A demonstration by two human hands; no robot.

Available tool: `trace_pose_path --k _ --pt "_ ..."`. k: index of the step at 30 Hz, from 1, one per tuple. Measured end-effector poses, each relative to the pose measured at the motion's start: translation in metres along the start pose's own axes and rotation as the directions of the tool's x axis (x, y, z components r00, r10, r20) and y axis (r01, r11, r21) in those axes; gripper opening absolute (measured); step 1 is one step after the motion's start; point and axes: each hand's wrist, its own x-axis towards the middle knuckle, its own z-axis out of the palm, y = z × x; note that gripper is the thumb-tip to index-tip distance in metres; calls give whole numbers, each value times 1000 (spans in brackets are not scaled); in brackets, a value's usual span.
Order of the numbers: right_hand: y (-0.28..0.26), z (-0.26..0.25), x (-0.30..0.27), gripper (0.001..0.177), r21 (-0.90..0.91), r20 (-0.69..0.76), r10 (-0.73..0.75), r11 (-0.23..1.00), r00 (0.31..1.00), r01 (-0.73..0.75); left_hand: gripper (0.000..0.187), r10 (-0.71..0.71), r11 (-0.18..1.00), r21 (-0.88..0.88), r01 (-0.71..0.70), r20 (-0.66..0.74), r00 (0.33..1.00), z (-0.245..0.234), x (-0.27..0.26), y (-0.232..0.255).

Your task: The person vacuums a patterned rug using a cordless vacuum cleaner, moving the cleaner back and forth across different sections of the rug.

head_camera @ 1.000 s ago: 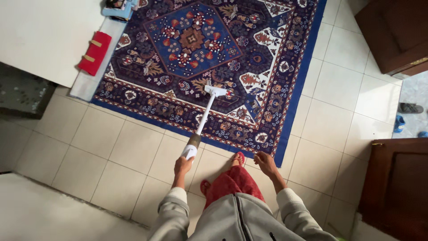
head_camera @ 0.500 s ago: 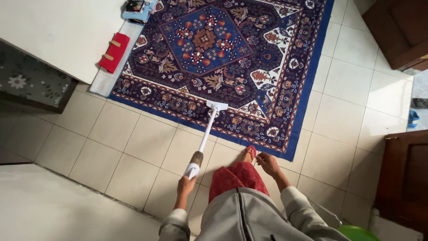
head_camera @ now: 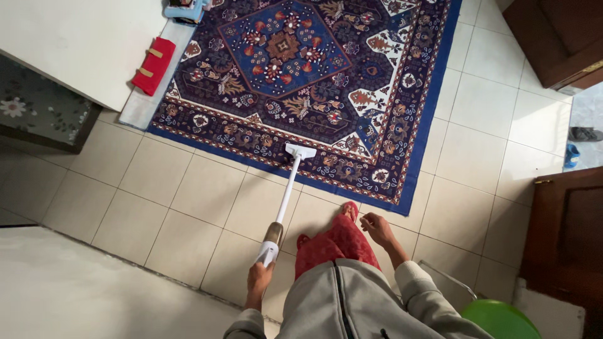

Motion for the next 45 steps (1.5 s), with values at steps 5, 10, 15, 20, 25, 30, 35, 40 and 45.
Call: trace_pose_path --k 5,10,15,20,25,30,35,40,45 --pt "0 -6 4 33 -6 13 21 1000 1000 -21 62 -30 999 -19 30 -7 1000 1 10 21" --pt "0 -28 15 32 7 -20 36 999 999 -36 63 -7 1000 -29 6 -21 1000 6 33 54" --pt "7 -59 20 32 47 -58 28 999 998 -25 61 -1 1000 -4 1 -7 1000 14 66 102" --pt "16 -96 23 31 45 -89 72 997 993 -68 61 -28 1000 -11 28 -1 1000 23 100 150" --pt "27 -125 25 33 50 -116 155 987 981 -151 61 -4 1000 5 4 27 1000 28 135 192" --pt "35 -138 33 34 105 -107 145 985 984 -134 62 1 999 -44 0 23 1000 34 163 222" --pt "41 -134 41 32 -8 -76 173 985 982 -174 64 16 999 -49 -14 32 999 39 175 232" --pt "36 -122 45 33 35 -47 88 996 995 -87 63 -12 999 -37 14 47 999 40 165 222" --pt "25 -112 56 29 -83 -29 56 995 998 -58 62 -31 998 -44 34 48 998 35 153 201"
